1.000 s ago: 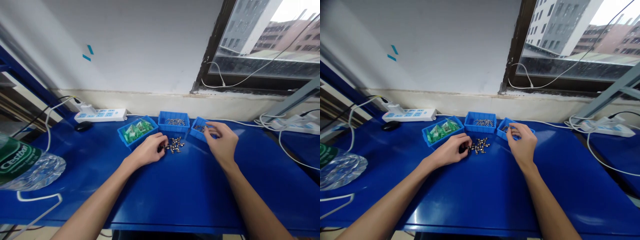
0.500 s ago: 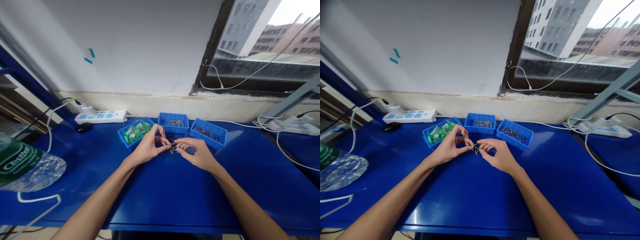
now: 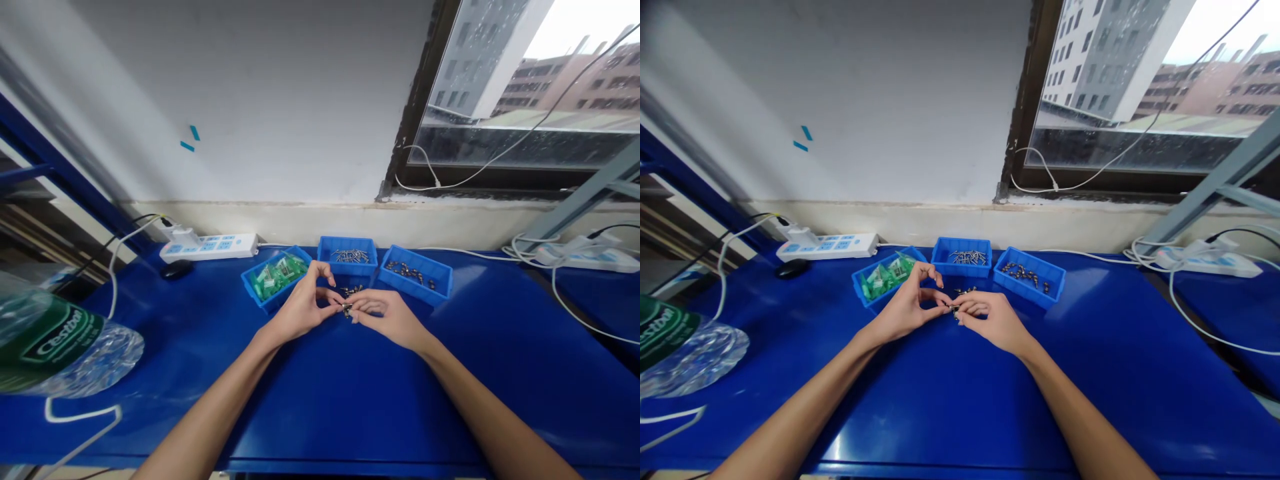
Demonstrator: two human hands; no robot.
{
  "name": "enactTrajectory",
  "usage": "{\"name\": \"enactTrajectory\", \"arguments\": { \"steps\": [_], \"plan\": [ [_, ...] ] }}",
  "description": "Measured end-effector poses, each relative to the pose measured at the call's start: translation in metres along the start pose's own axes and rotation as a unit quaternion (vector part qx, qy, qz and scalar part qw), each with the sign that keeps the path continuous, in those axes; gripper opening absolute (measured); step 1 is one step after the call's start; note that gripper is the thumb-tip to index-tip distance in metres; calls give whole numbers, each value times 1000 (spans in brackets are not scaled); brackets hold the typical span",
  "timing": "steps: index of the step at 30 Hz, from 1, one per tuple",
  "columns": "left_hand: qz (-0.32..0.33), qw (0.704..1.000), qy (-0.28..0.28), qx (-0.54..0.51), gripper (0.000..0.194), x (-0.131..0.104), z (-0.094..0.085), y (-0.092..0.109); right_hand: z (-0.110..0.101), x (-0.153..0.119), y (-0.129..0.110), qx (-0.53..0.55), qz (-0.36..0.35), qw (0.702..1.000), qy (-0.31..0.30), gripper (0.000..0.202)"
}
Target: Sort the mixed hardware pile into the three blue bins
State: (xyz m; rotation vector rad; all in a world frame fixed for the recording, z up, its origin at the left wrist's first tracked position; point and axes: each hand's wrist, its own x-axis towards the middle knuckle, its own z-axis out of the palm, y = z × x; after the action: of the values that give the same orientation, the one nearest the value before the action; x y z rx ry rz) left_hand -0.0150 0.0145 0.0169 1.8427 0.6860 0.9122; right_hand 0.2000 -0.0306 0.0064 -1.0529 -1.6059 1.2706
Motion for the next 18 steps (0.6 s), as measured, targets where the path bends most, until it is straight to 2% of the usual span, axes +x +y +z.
{"name": "enactTrajectory", "arguments": {
  "steps": [7,10,11,13,16,18],
  "plan": [
    [-10,1000,-19,-6,44,0,1,4,1,2,7,62,41,997,2,19],
    [14,998,-28,62,38,-1,0,5,0,4,9,79,33,996,37,19],
    [26,993,-30,107,35,-2,-1,5,-1,5,8,83,26,994,70,19],
    [46,977,-35,204,30,-4,-3,5,-5,6,5,86,1,981,172,19],
    [60,956,-44,284,22,-4,-7,7,-17,6,-1,83,-50,930,354,22],
    [62,952,-35,297,19,0,-11,9,-26,6,-3,88,-66,904,414,27]
  ]
}}
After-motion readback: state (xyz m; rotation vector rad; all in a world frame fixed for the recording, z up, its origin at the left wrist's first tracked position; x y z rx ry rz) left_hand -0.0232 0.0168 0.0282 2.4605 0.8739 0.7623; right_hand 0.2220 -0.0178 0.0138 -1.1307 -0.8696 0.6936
